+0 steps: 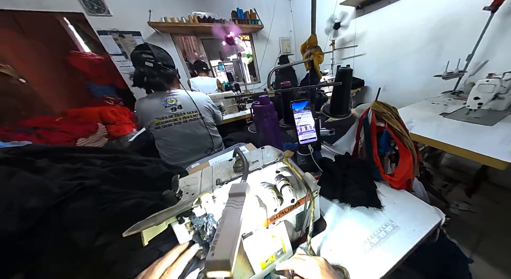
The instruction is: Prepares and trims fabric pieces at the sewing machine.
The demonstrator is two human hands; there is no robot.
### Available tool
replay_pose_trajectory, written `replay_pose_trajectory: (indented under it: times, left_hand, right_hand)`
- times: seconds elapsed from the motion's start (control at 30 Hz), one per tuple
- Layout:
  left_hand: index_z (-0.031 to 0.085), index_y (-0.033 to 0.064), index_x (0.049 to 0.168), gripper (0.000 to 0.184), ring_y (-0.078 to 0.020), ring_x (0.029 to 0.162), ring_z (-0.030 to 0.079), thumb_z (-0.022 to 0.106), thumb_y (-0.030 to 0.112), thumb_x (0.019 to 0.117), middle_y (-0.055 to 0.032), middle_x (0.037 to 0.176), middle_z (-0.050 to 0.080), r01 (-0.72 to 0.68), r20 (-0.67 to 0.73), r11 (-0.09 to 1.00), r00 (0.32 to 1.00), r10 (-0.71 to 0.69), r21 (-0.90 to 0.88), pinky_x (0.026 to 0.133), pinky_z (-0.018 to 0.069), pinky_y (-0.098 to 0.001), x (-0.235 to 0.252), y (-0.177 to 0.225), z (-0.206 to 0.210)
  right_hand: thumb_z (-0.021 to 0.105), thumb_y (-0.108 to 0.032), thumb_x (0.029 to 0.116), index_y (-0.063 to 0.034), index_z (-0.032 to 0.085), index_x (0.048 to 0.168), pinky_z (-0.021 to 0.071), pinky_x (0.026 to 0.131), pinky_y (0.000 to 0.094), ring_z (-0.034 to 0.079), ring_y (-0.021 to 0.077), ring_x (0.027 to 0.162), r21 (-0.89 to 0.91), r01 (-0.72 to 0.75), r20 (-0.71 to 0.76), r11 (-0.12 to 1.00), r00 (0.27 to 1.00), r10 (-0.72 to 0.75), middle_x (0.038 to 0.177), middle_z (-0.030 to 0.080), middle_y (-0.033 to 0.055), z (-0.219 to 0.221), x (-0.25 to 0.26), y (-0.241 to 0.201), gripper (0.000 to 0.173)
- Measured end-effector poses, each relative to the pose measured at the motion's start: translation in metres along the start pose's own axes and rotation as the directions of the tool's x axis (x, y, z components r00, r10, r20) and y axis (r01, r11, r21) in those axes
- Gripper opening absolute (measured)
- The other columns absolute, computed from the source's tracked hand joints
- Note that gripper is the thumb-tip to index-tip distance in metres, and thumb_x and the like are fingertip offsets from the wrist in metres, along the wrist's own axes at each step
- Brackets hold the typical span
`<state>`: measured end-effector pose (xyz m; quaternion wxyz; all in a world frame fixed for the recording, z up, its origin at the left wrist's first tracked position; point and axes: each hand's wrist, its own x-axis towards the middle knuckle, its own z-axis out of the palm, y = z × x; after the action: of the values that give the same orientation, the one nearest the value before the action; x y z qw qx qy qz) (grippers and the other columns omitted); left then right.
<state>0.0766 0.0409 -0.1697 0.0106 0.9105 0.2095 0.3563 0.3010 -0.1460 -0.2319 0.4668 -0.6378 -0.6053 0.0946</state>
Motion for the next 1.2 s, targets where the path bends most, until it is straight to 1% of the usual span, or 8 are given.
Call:
replay_pose_trajectory:
  times: [0.13,0.27,0.47,0.63,0.77,0.9,1.0,1.2]
  left_hand:
    - [0.065,-0.0058,0.126,0.041,-0.05,0.119,0.061,0.062,0.025,0.0994,-0.0278,0.125,0.067,0.092,0.191,0.99,0.975,-0.112,0.111,0.094,0.0451,-0.0646,0.015,0.002,-0.006]
    - [0.07,-0.0063,0.115,0.032,-0.0551,0.115,0.061,0.067,0.019,0.0956,-0.0326,0.118,0.067,0.065,0.178,0.993,0.981,-0.081,0.095,0.092,0.0421,-0.0719,0.022,-0.001,-0.014]
    - [0.058,-0.015,0.121,0.039,-0.0548,0.111,0.063,0.068,0.01,0.0926,-0.0331,0.115,0.067,0.139,0.088,0.99,0.986,-0.142,0.037,0.095,0.0445,-0.0682,0.015,0.003,-0.006]
    - [0.074,-0.0018,0.112,0.027,-0.0516,0.116,0.062,0.062,0.017,0.0973,-0.0266,0.123,0.067,0.092,0.145,0.986,0.983,-0.112,0.142,0.088,0.0456,-0.0685,0.015,0.002,-0.007]
    - [0.076,0.0044,0.112,0.027,-0.049,0.114,0.064,0.064,0.023,0.0965,-0.0251,0.123,0.069,0.047,0.134,0.949,0.987,-0.093,0.312,0.084,0.0466,-0.0678,0.02,0.006,-0.005]
    - [0.08,0.0052,0.092,0.017,-0.0459,0.085,0.069,0.076,0.019,0.0828,-0.0217,0.09,0.07,-0.034,0.005,0.92,0.999,0.035,0.39,0.068,0.0516,-0.0624,0.024,-0.011,0.006]
    - [0.078,0.0084,0.083,0.007,-0.0402,0.083,0.07,0.076,0.014,0.0807,-0.0159,0.086,0.07,-0.017,-0.079,0.956,0.996,0.042,0.292,0.071,0.0512,-0.0614,0.025,-0.025,0.012]
    - [0.076,0.0103,0.084,0.028,-0.0315,0.093,0.07,0.056,0.028,0.091,-0.0084,0.097,0.073,-0.007,-0.149,0.99,0.988,0.027,0.138,0.08,0.0506,-0.0573,0.013,-0.036,0.021]
  right_hand:
    - [0.06,0.008,0.0881,0.0031,0.074,0.117,0.0579,0.082,0.0495,0.073,0.0357,0.09,0.0,-0.022,0.013,1.0,1.0,0.022,0.101,0.074,0.0231,0.0,-0.001,0.0,0.032]
    - [0.061,0.009,0.0857,0.0029,0.075,0.115,0.0582,0.082,0.0482,0.073,0.0351,0.09,-0.007,0.0,0.005,1.0,1.0,0.0,0.1,0.074,0.022,0.002,-0.001,0.004,0.033]
    - [0.061,0.011,0.0841,0.0033,0.074,0.115,0.0578,0.084,0.0487,0.073,0.0354,0.093,-0.014,-0.004,-0.004,1.0,1.0,0.004,0.101,0.074,0.0221,0.001,-0.001,0.001,0.034]
    - [0.06,0.01,0.0848,0.003,0.075,0.115,0.0584,0.08,0.0465,0.073,0.0325,0.087,-0.014,0.005,-0.012,1.0,1.0,-0.006,0.098,0.074,0.0208,0.002,-0.002,0.005,0.034]
    - [0.063,0.008,0.0844,0.0038,0.075,0.113,0.0589,0.08,0.0449,0.073,0.0314,0.087,-0.028,-0.016,-0.045,0.999,0.999,0.015,0.096,0.074,0.0203,0.0,-0.001,0.004,0.031]
    - [0.063,0.005,0.0875,0.0026,0.075,0.114,0.0584,0.082,0.0405,0.073,0.0273,0.087,-0.043,-0.05,-0.045,0.998,0.998,0.048,0.097,0.075,0.0184,-0.001,-0.001,0.002,0.029]
    - [0.062,0.005,0.0876,0.0017,0.075,0.114,0.0586,0.082,0.0397,0.073,0.0266,0.088,-0.062,-0.006,-0.02,0.998,1.0,0.005,0.098,0.075,0.0174,0.0,-0.002,0.006,0.029]
    - [0.059,0.005,0.0917,0.0,0.074,0.116,0.0599,0.082,0.0399,0.073,0.0255,0.088,-0.079,0.067,0.024,0.995,0.998,-0.066,0.1,0.075,0.0167,0.002,-0.005,0.009,0.029]
